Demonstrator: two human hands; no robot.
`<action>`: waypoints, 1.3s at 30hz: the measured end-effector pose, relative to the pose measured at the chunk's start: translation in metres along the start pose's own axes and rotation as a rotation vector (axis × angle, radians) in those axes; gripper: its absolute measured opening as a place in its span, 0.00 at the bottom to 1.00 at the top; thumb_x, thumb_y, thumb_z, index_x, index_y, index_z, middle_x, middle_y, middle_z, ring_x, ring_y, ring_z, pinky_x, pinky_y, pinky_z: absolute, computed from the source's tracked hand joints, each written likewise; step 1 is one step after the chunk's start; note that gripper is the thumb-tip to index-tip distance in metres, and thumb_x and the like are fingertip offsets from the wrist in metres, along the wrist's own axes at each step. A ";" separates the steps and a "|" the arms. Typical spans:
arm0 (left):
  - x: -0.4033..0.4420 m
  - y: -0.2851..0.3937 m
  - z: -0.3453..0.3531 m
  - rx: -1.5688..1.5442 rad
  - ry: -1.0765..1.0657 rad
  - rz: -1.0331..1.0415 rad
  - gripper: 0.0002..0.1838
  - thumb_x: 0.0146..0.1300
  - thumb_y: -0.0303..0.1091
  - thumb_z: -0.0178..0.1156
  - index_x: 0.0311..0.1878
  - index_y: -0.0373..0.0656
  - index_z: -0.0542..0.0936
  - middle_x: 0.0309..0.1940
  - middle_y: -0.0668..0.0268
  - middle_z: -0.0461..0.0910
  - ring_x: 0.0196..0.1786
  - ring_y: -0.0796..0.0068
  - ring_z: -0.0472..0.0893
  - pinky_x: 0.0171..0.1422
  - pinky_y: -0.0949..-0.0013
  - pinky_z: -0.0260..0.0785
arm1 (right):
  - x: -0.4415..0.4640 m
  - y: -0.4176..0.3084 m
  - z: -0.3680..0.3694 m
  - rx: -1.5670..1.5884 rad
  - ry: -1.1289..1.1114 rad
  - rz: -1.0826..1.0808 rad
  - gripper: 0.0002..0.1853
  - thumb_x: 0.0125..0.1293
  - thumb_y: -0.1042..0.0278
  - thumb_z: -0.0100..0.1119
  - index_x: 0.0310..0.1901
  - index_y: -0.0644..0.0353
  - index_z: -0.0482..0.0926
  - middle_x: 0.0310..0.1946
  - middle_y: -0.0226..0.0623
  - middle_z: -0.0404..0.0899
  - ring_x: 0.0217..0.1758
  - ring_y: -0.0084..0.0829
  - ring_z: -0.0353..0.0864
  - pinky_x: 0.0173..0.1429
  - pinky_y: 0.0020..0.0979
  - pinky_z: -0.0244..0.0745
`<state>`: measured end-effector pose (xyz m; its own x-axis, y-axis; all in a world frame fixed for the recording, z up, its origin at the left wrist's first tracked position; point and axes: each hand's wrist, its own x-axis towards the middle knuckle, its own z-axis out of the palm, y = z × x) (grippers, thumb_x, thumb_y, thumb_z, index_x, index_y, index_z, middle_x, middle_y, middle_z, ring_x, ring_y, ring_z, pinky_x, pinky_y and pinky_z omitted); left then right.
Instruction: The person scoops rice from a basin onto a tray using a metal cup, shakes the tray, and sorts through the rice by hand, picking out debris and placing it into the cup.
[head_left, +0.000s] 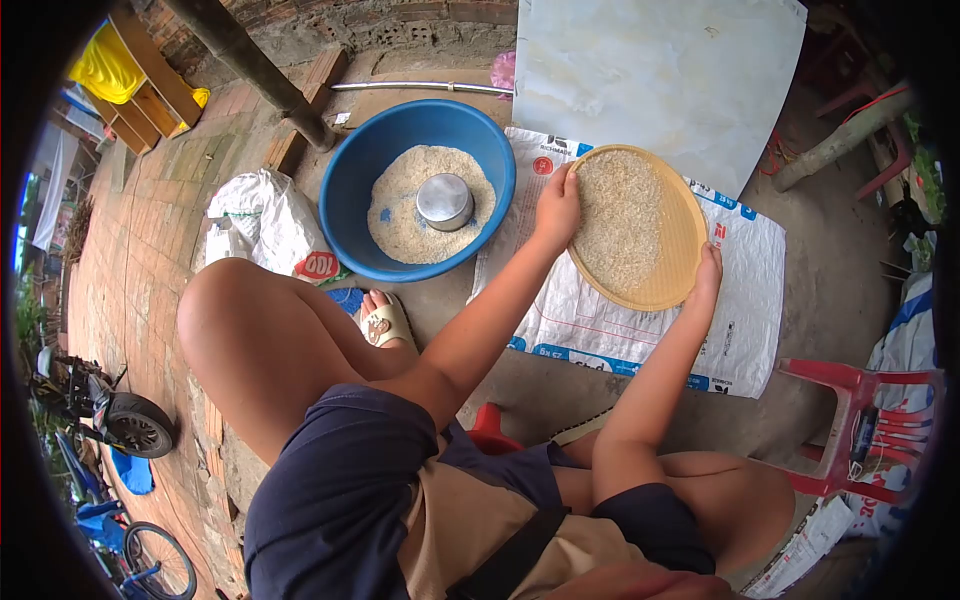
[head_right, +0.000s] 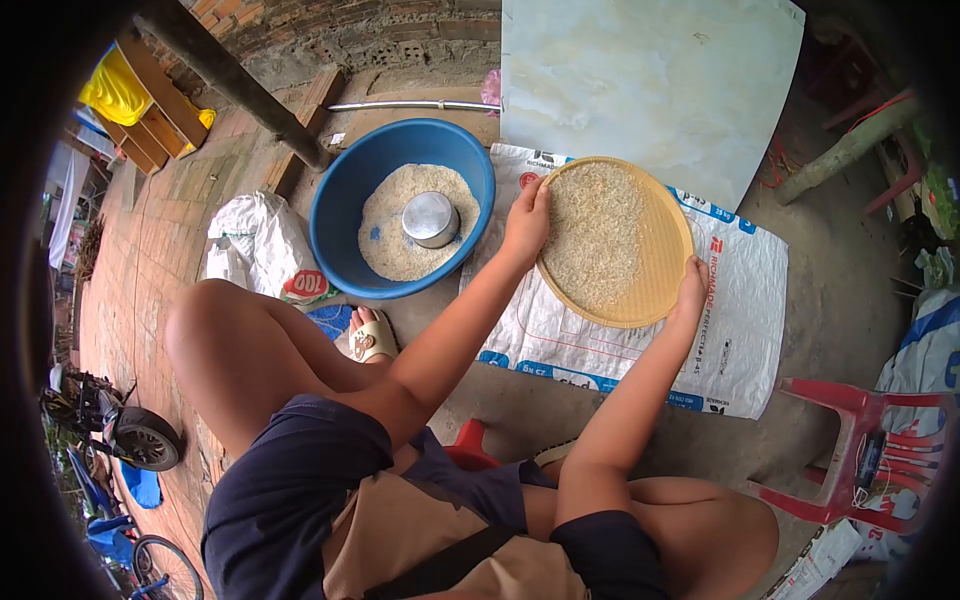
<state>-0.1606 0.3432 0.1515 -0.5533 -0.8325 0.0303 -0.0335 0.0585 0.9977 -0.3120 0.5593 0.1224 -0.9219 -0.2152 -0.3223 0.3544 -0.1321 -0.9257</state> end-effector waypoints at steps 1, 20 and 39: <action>-0.008 0.003 0.007 0.001 -0.022 0.041 0.19 0.69 0.39 0.44 0.56 0.38 0.72 0.48 0.51 0.77 0.54 0.63 0.75 0.58 0.67 0.63 | -0.006 -0.002 0.006 0.010 -0.002 0.002 0.15 0.70 0.62 0.41 0.50 0.63 0.70 0.46 0.42 0.77 0.46 0.36 0.79 0.49 0.33 0.75; 0.047 -0.001 -0.069 -0.343 -0.195 -0.303 0.18 0.70 0.36 0.42 0.56 0.37 0.72 0.41 0.58 0.80 0.37 0.70 0.81 0.43 0.71 0.73 | -0.048 -0.024 0.082 -0.133 0.157 -0.225 0.15 0.69 0.62 0.44 0.50 0.65 0.67 0.47 0.43 0.74 0.49 0.35 0.74 0.55 0.34 0.68; 0.020 -0.033 -0.004 -0.184 -0.274 -0.132 0.19 0.70 0.37 0.45 0.57 0.35 0.71 0.47 0.61 0.77 0.48 0.75 0.75 0.54 0.73 0.65 | -0.028 0.011 -0.012 -0.224 0.168 0.038 0.11 0.67 0.64 0.46 0.45 0.63 0.69 0.40 0.41 0.75 0.44 0.32 0.74 0.50 0.33 0.69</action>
<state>-0.1668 0.3225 0.1199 -0.7576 -0.6462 -0.0921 0.0172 -0.1609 0.9868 -0.2842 0.5758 0.1187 -0.9281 -0.0500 -0.3689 0.3633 0.0940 -0.9269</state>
